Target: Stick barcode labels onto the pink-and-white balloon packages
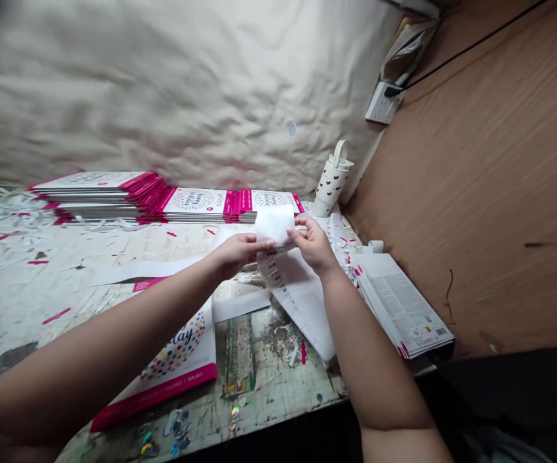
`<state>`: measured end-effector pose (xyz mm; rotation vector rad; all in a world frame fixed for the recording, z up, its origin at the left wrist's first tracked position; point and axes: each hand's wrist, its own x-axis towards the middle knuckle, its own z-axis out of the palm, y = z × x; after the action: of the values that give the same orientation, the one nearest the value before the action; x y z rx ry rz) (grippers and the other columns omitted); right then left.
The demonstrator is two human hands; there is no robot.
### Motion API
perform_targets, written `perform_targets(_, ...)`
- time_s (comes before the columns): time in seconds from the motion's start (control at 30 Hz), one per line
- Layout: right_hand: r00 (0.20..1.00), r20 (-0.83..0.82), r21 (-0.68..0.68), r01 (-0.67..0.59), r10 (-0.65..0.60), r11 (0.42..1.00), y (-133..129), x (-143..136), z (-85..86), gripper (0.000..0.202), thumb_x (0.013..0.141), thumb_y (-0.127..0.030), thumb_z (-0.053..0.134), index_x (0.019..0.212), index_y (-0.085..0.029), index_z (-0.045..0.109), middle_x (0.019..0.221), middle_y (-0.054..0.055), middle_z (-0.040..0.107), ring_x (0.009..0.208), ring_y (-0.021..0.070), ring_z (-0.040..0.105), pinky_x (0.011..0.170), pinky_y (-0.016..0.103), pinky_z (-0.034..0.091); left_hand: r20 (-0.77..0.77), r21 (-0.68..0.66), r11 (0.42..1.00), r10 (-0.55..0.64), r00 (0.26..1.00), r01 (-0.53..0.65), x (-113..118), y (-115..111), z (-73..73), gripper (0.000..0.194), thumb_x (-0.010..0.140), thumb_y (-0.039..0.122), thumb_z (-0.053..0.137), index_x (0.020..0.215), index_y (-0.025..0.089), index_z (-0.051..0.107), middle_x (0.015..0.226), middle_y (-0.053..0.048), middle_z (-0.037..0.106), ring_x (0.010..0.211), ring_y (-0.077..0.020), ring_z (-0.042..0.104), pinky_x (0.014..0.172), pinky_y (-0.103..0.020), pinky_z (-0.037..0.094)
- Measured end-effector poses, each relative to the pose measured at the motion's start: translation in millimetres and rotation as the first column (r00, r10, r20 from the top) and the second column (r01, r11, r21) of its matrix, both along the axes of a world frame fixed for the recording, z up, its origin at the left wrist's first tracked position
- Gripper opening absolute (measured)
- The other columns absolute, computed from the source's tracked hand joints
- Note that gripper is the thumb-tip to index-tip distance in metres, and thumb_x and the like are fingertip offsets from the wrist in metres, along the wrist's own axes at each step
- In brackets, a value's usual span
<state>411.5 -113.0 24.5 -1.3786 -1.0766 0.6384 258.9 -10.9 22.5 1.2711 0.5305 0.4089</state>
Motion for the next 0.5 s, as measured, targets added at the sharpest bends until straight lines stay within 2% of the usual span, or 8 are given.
perform_targets(0.1,0.996,-0.035,0.116,-0.079,0.083,0.99,-3.5,-3.1,-8.1,0.06,0.062,-0.031,0.075,0.109,-0.026,0.038,0.071,-0.005,0.063,0.066,0.0132,0.061,0.067,0.028,0.049,0.014,-0.121,0.992,0.042,0.999,-0.04,8.6,2.5,0.7,0.029,0.071,0.037,0.068,0.088,0.015,0.064,0.081,-0.005,0.07,0.069,-0.015,0.065,0.068,-0.028,0.051)
perform_targets(0.23,0.996,0.066,0.162,-0.066,0.056,0.985,-4.7,-7.7,-17.8,0.039,0.068,-0.028,0.071,0.096,-0.026,0.044,0.07,-0.006,0.058,0.065,0.0115,0.058,0.066,0.026,0.047,0.031,-0.224,0.974,-0.013,0.999,0.019,6.1,1.3,5.7,0.029,0.069,0.037,0.069,0.085,0.013,0.066,0.08,-0.009,0.07,0.068,-0.0193,0.065,0.065,-0.031,0.052)
perform_targets(0.33,0.983,0.157,0.127,-0.111,0.091,0.986,-4.4,-8.7,-16.0,0.035,0.072,-0.028,0.066,0.104,-0.025,0.051,0.077,-0.003,0.059,0.071,0.0126,0.058,0.069,0.027,0.048,0.091,-0.222,0.975,-0.004,0.996,0.024,5.3,-0.3,9.3,0.029,0.067,0.028,0.072,0.091,0.014,0.066,0.09,-0.008,0.07,0.075,-0.0182,0.065,0.07,-0.028,0.05)
perform_targets(0.4,0.971,0.236,0.131,-0.077,0.045,0.988,-5.7,-8.2,-11.9,0.033,0.074,-0.026,0.064,0.105,-0.023,0.055,0.083,0.0,0.06,0.076,0.0138,0.058,0.072,0.028,0.048,0.118,-0.214,0.976,-0.003,0.993,0.028,5.1,-0.7,10.4,0.031,0.068,0.029,0.071,0.095,0.013,0.066,0.093,-0.008,0.07,0.078,-0.0181,0.064,0.072,-0.028,0.049)
perform_targets(0.5,0.928,0.368,0.149,-0.003,-0.052,0.989,-10.1,-7.6,-6.4,0.017,0.073,-0.023,0.064,0.088,-0.02,0.057,0.08,-0.001,0.057,0.073,0.0129,0.056,0.071,0.027,0.046,0.131,-0.207,0.978,-0.005,0.991,0.032,4.3,-1.3,10.1,0.032,0.068,0.034,0.071,0.09,0.012,0.067,0.086,-0.007,0.07,0.072,-0.0175,0.063,0.069,-0.029,0.047)
